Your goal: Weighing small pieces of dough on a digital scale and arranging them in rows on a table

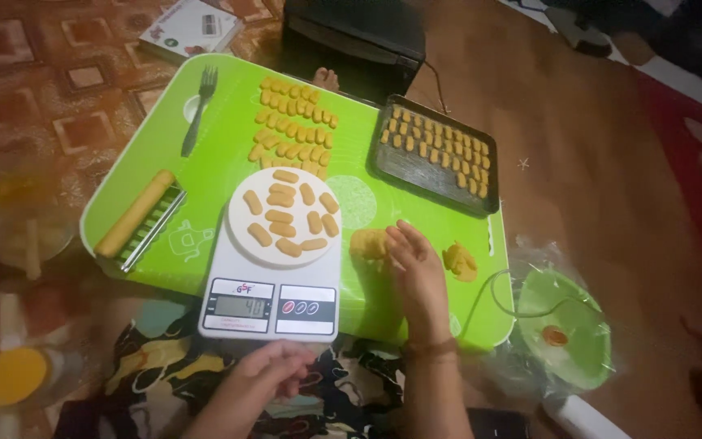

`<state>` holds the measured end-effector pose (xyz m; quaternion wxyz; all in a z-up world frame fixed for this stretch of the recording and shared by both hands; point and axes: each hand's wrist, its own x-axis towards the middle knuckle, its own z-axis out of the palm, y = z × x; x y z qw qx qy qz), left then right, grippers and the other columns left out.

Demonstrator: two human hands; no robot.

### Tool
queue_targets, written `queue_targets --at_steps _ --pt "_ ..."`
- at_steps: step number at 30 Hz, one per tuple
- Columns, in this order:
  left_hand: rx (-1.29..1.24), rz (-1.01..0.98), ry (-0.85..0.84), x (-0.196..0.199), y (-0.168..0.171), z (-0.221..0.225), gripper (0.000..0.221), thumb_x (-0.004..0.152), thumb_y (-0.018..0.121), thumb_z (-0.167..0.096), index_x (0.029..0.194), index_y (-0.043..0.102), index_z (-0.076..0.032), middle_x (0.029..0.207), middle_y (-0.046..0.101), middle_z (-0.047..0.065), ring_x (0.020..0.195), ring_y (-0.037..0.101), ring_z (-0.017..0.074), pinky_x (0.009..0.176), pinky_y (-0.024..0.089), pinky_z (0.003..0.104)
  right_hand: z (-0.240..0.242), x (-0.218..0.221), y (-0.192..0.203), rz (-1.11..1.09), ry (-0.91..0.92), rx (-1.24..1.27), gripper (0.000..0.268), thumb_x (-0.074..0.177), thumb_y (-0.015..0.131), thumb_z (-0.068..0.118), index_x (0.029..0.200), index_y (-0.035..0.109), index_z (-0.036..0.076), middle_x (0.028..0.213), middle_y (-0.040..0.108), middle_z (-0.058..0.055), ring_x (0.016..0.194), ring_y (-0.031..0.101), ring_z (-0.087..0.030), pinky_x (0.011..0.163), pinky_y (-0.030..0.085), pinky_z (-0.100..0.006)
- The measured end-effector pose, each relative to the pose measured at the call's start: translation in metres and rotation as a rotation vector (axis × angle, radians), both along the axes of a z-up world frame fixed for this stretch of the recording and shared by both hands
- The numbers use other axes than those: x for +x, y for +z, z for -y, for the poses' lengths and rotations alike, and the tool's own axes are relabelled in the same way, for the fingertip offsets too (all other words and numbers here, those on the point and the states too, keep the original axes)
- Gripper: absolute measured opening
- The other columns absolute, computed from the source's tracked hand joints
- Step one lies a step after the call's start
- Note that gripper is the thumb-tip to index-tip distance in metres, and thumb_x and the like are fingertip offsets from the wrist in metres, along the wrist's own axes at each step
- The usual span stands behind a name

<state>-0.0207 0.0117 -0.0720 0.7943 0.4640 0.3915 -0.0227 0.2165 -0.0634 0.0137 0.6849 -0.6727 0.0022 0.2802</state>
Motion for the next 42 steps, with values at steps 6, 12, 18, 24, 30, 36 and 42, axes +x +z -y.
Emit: queue_targets --at_steps 6,12,18,24,30,36,42 --pt "0.188 0.315 0.162 0.014 0.044 -0.003 0.032 0.098 0.056 -0.020 0.119 0.074 -0.003 0.095 0.074 0.013 0.068 0.063 0.0177 0.062 0.053 0.029 0.031 -0.037 0.012 0.060 0.425 0.130 0.055 0.082 0.071 0.011 0.134 0.057 0.001 0.123 0.065 -0.015 0.113 0.063 -0.024 0.104 0.050 -0.035" --pt "0.279 0.391 0.098 0.021 0.079 0.011 0.033 0.090 0.071 -0.022 0.118 0.074 -0.006 0.107 0.084 0.007 0.070 0.066 0.0124 0.063 0.056 0.025 0.049 -0.078 0.029 0.281 0.717 0.294 0.035 0.091 0.067 -0.004 0.125 0.059 -0.002 0.106 0.070 -0.015 0.091 0.071 -0.024 0.082 0.066 -0.035" --pt "0.162 0.357 0.231 0.026 0.048 0.021 0.019 0.090 0.076 -0.011 0.106 0.071 -0.001 0.085 0.076 0.014 0.068 0.064 0.0156 0.063 0.050 0.025 0.063 -0.111 0.031 0.747 0.513 0.182 0.024 0.095 0.065 0.005 0.118 0.065 0.000 0.120 0.063 -0.014 0.118 0.064 -0.021 0.103 0.057 -0.032" --pt "0.075 0.394 0.182 0.025 0.039 0.025 0.019 0.091 0.073 -0.008 0.107 0.069 -0.001 0.085 0.073 0.015 0.067 0.064 0.0191 0.062 0.050 0.027 0.078 -0.102 -0.005 1.231 0.400 -0.205 0.027 0.082 0.081 0.025 0.108 0.076 0.024 0.127 0.069 -0.002 0.121 0.065 -0.015 0.115 0.021 -0.050" --pt "0.162 0.364 0.013 0.022 0.049 0.027 0.031 0.093 0.066 -0.021 0.118 0.076 -0.005 0.096 0.077 0.005 0.078 0.063 0.0106 0.064 0.048 0.025 0.082 -0.097 -0.009 1.324 0.431 -0.203 0.022 0.086 0.078 0.028 0.108 0.079 0.030 0.126 0.068 0.001 0.120 0.063 -0.016 0.113 0.021 -0.047" --pt "0.342 0.421 -0.125 0.017 0.061 0.016 0.021 0.095 0.070 -0.025 0.090 0.078 -0.006 0.090 0.068 0.003 0.088 0.062 0.0146 0.083 0.046 0.028 0.083 -0.099 -0.011 1.357 0.515 -0.106 0.034 0.085 0.083 0.019 0.116 0.073 0.029 0.132 0.065 0.000 0.123 0.063 -0.020 0.115 0.017 -0.051" --pt "0.163 0.445 -0.084 0.012 0.042 0.018 0.024 0.094 0.071 -0.027 0.095 0.078 -0.004 0.077 0.060 -0.001 0.070 0.047 0.0113 0.064 0.036 0.026 0.077 -0.100 -0.013 1.402 0.514 -0.127 0.028 0.085 0.082 0.024 0.111 0.075 0.029 0.131 0.066 0.002 0.121 0.062 -0.019 0.115 0.015 -0.049"
